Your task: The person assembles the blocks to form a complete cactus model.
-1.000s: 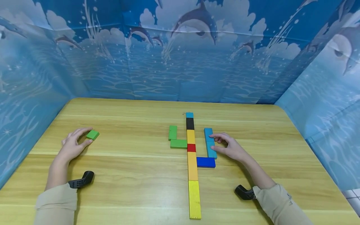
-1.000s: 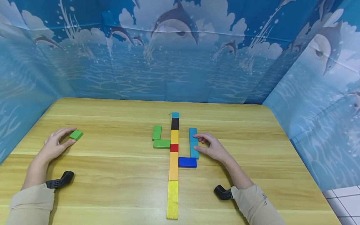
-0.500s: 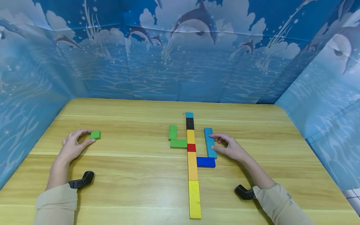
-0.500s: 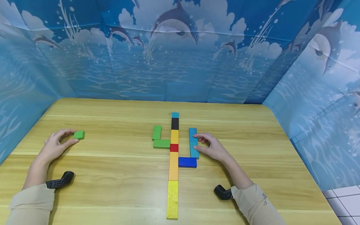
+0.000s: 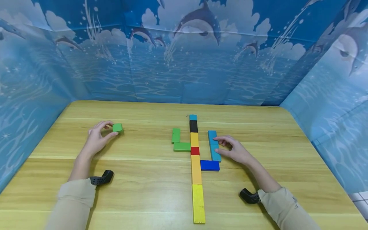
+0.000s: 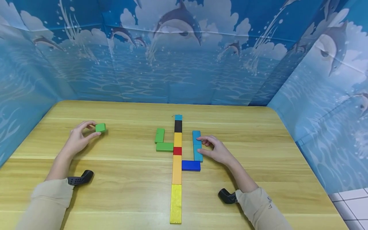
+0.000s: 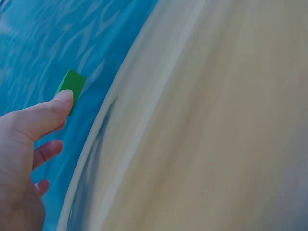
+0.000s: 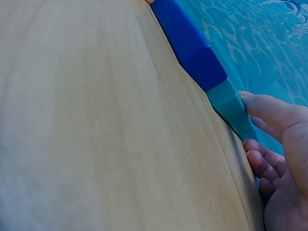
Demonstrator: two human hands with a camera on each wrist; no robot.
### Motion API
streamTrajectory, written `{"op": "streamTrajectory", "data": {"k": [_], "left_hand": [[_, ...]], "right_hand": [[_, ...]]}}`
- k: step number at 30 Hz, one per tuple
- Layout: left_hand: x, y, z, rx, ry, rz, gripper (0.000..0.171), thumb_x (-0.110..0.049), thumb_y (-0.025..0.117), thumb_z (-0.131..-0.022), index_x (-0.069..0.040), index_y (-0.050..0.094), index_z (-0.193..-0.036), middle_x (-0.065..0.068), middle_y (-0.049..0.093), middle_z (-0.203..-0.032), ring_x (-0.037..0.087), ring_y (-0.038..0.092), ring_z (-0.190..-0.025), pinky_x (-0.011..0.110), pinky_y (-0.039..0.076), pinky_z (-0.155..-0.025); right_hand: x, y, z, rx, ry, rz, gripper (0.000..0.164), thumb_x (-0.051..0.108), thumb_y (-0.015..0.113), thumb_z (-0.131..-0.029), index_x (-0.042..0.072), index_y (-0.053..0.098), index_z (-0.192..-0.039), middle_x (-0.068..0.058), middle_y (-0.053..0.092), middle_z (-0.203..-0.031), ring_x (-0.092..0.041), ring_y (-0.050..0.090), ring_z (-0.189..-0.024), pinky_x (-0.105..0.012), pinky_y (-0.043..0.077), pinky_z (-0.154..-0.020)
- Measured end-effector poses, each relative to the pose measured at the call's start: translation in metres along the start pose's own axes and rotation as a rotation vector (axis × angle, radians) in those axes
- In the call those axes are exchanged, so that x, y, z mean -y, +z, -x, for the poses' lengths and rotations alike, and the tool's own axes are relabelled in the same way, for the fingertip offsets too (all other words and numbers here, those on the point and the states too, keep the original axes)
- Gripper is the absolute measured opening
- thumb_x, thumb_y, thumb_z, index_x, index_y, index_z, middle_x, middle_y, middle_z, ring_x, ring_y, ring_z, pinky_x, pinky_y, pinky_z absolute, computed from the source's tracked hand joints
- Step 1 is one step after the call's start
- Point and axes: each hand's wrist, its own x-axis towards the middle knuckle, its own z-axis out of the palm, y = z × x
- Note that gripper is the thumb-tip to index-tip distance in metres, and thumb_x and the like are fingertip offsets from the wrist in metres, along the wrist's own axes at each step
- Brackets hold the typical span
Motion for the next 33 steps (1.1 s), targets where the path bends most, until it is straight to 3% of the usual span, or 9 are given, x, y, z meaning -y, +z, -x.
{"op": "streamTrajectory", "data": {"k": [8,16,25,33], "left_hand": [[-0.027,0.047,-0.034,0.060,0.052,0.063,0.040,-0.011,0.067,-0.082,0.001,0.052,-0.117,0.019,0.054,-0.112,0.033,0.047,-0.099,0.055,0.014,-0.095],[-0.054,0.088,-0.058,0.144,0.070,0.071,0.039,-0.016,0.067,-0.083,-0.003,0.054,-0.117,0.014,0.056,-0.113,0.030,0.048,-0.101,0.051,0.018,-0.093],[-0.076,0.122,-0.073,0.212,0.066,0.051,0.035,-0.021,0.066,-0.084,-0.008,0.056,-0.115,0.009,0.057,-0.111,0.026,0.047,-0.100,0.049,0.019,-0.096],[-0.084,0.141,-0.078,0.263,0.059,0.057,0.038,-0.023,0.064,-0.085,-0.007,0.056,-0.118,0.008,0.057,-0.114,0.027,0.046,-0.105,0.048,0.019,-0.095]], "right_hand": [[0.001,0.000,0.000,0.008,-0.002,-0.007,0.041,0.007,0.063,-0.085,-0.004,0.052,-0.123,-0.021,0.049,-0.100,-0.032,0.042,-0.092,-0.026,0.037,-0.073],[0.002,0.000,-0.001,0.005,-0.005,-0.006,0.041,0.007,0.063,-0.085,-0.004,0.052,-0.123,-0.018,0.050,-0.100,-0.031,0.043,-0.092,-0.026,0.037,-0.073],[-0.002,0.000,-0.003,0.009,-0.019,-0.001,0.041,0.006,0.063,-0.085,-0.005,0.052,-0.122,-0.020,0.050,-0.100,-0.031,0.042,-0.092,-0.026,0.037,-0.073],[-0.036,0.002,-0.007,-0.010,-0.033,0.004,0.041,0.016,0.065,-0.085,0.007,0.054,-0.123,-0.009,0.051,-0.099,-0.022,0.043,-0.091,-0.024,0.037,-0.073]]}}
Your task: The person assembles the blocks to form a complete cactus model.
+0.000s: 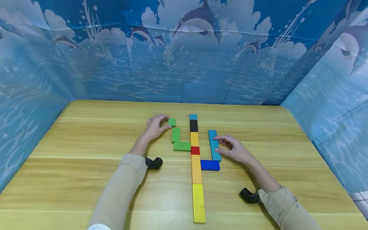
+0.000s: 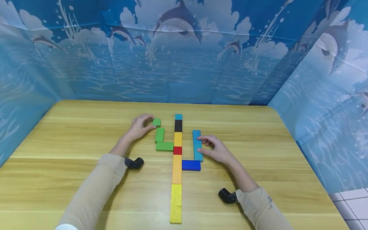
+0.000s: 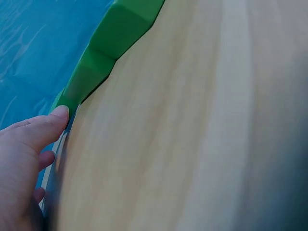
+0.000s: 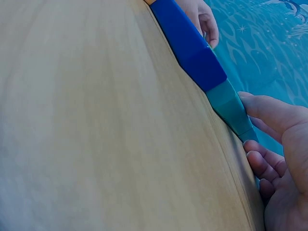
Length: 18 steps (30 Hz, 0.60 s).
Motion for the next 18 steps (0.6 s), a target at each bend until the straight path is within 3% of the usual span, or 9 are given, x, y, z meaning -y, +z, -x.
{"op": "streamTrajectory", "data": {"k": [8,13,18], "left_hand": [[-0.001,0.005,-0.005,0.006,-0.006,-0.023,0.038,-0.026,0.064,-0.086,-0.009,0.056,-0.119,0.007,0.056,-0.114,0.025,0.045,-0.104,0.047,0.019,-0.096],[-0.003,0.008,-0.007,-0.006,-0.003,-0.030,0.036,-0.026,0.064,-0.086,-0.010,0.058,-0.117,0.006,0.057,-0.111,0.024,0.045,-0.101,0.046,0.020,-0.094],[-0.003,0.007,-0.006,-0.002,0.002,-0.015,0.035,-0.025,0.063,-0.087,-0.009,0.057,-0.118,0.006,0.057,-0.111,0.024,0.046,-0.103,0.046,0.019,-0.095]], "right_hand": [[-0.002,0.000,0.000,-0.003,-0.012,-0.004,0.041,0.020,0.065,-0.085,0.009,0.055,-0.123,-0.007,0.051,-0.099,-0.021,0.043,-0.090,-0.024,0.037,-0.073],[0.013,-0.002,0.002,0.009,0.010,-0.010,0.041,0.015,0.065,-0.085,0.004,0.054,-0.123,-0.011,0.051,-0.099,-0.024,0.043,-0.091,-0.024,0.037,-0.073],[-0.003,0.000,0.000,0.000,-0.010,-0.007,0.041,0.020,0.065,-0.085,0.009,0.055,-0.123,-0.007,0.051,-0.099,-0.021,0.043,-0.091,-0.024,0.037,-0.073]]}}
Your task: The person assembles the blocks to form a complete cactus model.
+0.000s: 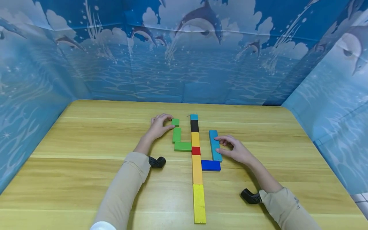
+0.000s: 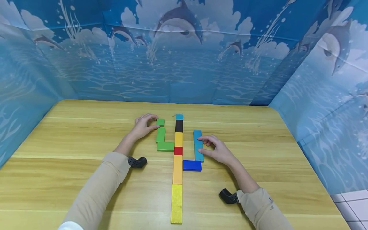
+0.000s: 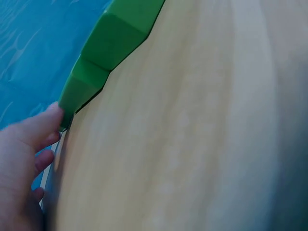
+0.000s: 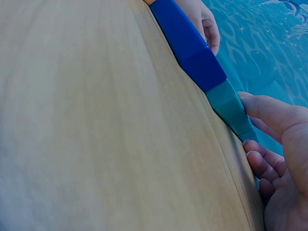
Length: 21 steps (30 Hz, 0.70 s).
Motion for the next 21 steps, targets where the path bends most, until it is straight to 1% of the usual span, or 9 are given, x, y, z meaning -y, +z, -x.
{"op": "streamTrajectory", "data": {"k": [3,6,11,13,19,21], "left_hand": [[0.000,-0.001,0.000,0.007,-0.001,0.041,0.032,-0.022,0.059,-0.090,-0.007,0.057,-0.118,0.008,0.057,-0.112,0.025,0.047,-0.105,0.047,0.017,-0.097],[0.000,-0.002,-0.001,0.008,-0.016,0.065,0.029,-0.021,0.054,-0.093,-0.006,0.057,-0.118,0.008,0.058,-0.111,0.025,0.048,-0.105,0.047,0.017,-0.098],[0.000,-0.001,-0.003,-0.008,-0.034,0.063,0.027,-0.021,0.052,-0.094,-0.007,0.058,-0.116,0.008,0.060,-0.108,0.024,0.051,-0.103,0.048,0.016,-0.099],[-0.001,-0.001,-0.003,-0.013,-0.035,0.069,0.026,-0.021,0.053,-0.093,-0.008,0.059,-0.115,0.007,0.060,-0.108,0.024,0.050,-0.102,0.048,0.016,-0.099],[-0.001,0.000,-0.003,-0.005,-0.033,0.087,0.024,-0.023,0.055,-0.092,-0.011,0.061,-0.112,0.005,0.061,-0.106,0.024,0.048,-0.102,0.047,0.017,-0.095],[-0.001,0.000,-0.003,0.002,-0.034,0.086,0.024,-0.025,0.056,-0.092,-0.012,0.062,-0.111,0.004,0.061,-0.106,0.024,0.048,-0.102,0.046,0.017,-0.095]], "right_hand": [[0.000,0.000,0.000,-0.004,0.000,0.003,0.041,0.019,0.065,-0.085,0.008,0.055,-0.123,-0.007,0.051,-0.099,-0.021,0.043,-0.090,-0.024,0.037,-0.072],[0.005,0.000,0.000,-0.004,0.013,0.019,0.040,0.016,0.065,-0.085,0.007,0.055,-0.123,-0.008,0.051,-0.099,-0.021,0.042,-0.090,-0.024,0.036,-0.071],[0.026,-0.001,0.002,0.004,0.016,-0.002,0.041,0.009,0.064,-0.084,0.000,0.053,-0.122,-0.015,0.051,-0.099,-0.028,0.042,-0.090,-0.025,0.035,-0.071],[0.028,-0.002,0.003,0.007,0.014,-0.009,0.041,0.009,0.064,-0.085,-0.001,0.053,-0.122,-0.015,0.051,-0.099,-0.028,0.042,-0.090,-0.025,0.035,-0.071],[0.006,0.000,0.000,0.007,0.015,0.019,0.041,0.018,0.064,-0.086,0.008,0.054,-0.124,-0.007,0.050,-0.100,-0.020,0.042,-0.090,-0.024,0.036,-0.071],[0.002,0.000,0.000,0.006,0.006,0.014,0.041,0.020,0.064,-0.086,0.009,0.054,-0.124,-0.007,0.050,-0.100,-0.020,0.041,-0.090,-0.025,0.036,-0.071]]}}
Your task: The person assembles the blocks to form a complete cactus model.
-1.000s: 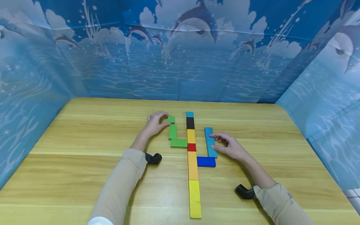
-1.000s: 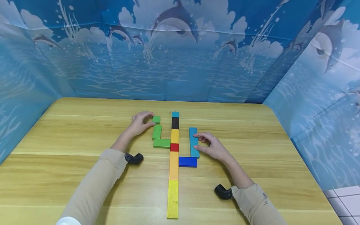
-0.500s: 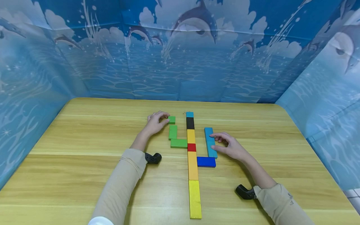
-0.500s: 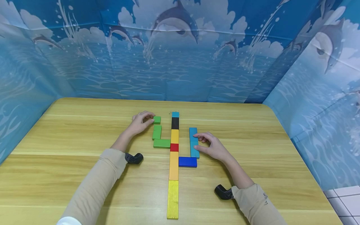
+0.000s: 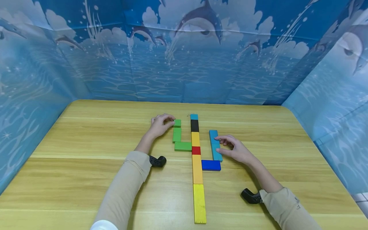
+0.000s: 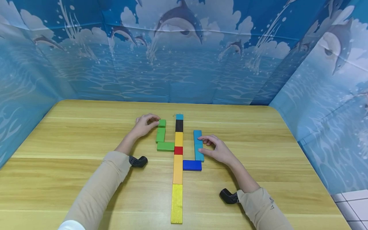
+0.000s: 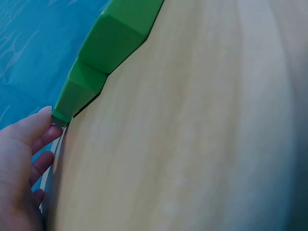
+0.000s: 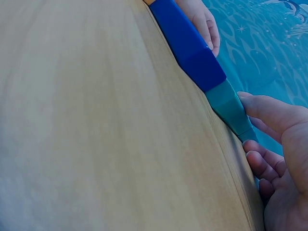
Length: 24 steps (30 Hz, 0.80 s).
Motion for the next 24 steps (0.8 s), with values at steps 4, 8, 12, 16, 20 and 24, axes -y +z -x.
{"op": "streamTrajectory", "data": {"k": [4,8,12,16,20,24], "left_hand": [[0.000,0.000,0.000,0.007,0.003,-0.003,0.024,-0.026,0.057,-0.091,-0.014,0.063,-0.110,0.002,0.062,-0.106,0.022,0.048,-0.102,0.045,0.017,-0.095],[0.000,-0.001,0.000,0.008,0.017,0.011,0.022,-0.025,0.058,-0.090,-0.013,0.064,-0.108,0.003,0.063,-0.106,0.023,0.048,-0.101,0.046,0.016,-0.095],[0.000,-0.001,0.000,0.013,0.023,0.012,0.021,-0.025,0.058,-0.090,-0.013,0.065,-0.107,0.003,0.063,-0.106,0.022,0.048,-0.100,0.046,0.016,-0.095],[0.001,-0.001,0.000,0.021,0.025,0.015,0.021,-0.024,0.059,-0.090,-0.013,0.065,-0.106,0.003,0.063,-0.106,0.021,0.050,-0.100,0.046,0.014,-0.097],[0.000,-0.002,0.000,0.027,0.022,0.019,0.020,-0.024,0.059,-0.090,-0.013,0.065,-0.106,0.003,0.063,-0.107,0.021,0.051,-0.100,0.046,0.013,-0.098],[0.000,-0.002,0.000,0.032,0.014,0.021,0.021,-0.023,0.059,-0.089,-0.013,0.065,-0.106,0.003,0.062,-0.107,0.021,0.051,-0.103,0.045,0.013,-0.099]], "right_hand": [[-0.002,0.000,-0.001,-0.004,0.005,-0.013,0.042,0.023,0.065,-0.085,0.010,0.054,-0.124,-0.007,0.050,-0.100,-0.021,0.041,-0.090,-0.025,0.036,-0.071],[-0.002,0.000,-0.001,-0.010,0.016,-0.013,0.041,0.021,0.066,-0.085,0.010,0.055,-0.123,-0.008,0.050,-0.099,-0.021,0.042,-0.090,-0.025,0.036,-0.071],[0.004,0.001,0.000,-0.013,0.020,-0.007,0.041,0.016,0.065,-0.085,0.007,0.055,-0.123,-0.010,0.050,-0.099,-0.022,0.042,-0.090,-0.024,0.036,-0.070],[0.022,-0.001,0.002,-0.012,0.016,-0.016,0.040,0.009,0.064,-0.085,0.000,0.054,-0.122,-0.016,0.050,-0.099,-0.027,0.042,-0.089,-0.025,0.036,-0.070],[0.036,-0.003,0.004,0.001,0.031,-0.019,0.040,0.006,0.063,-0.085,-0.004,0.052,-0.122,-0.021,0.049,-0.099,-0.031,0.041,-0.090,-0.025,0.035,-0.070],[0.040,-0.004,0.004,0.012,0.045,-0.016,0.040,0.007,0.063,-0.085,-0.004,0.052,-0.123,-0.022,0.048,-0.100,-0.031,0.041,-0.091,-0.025,0.035,-0.071]]}}
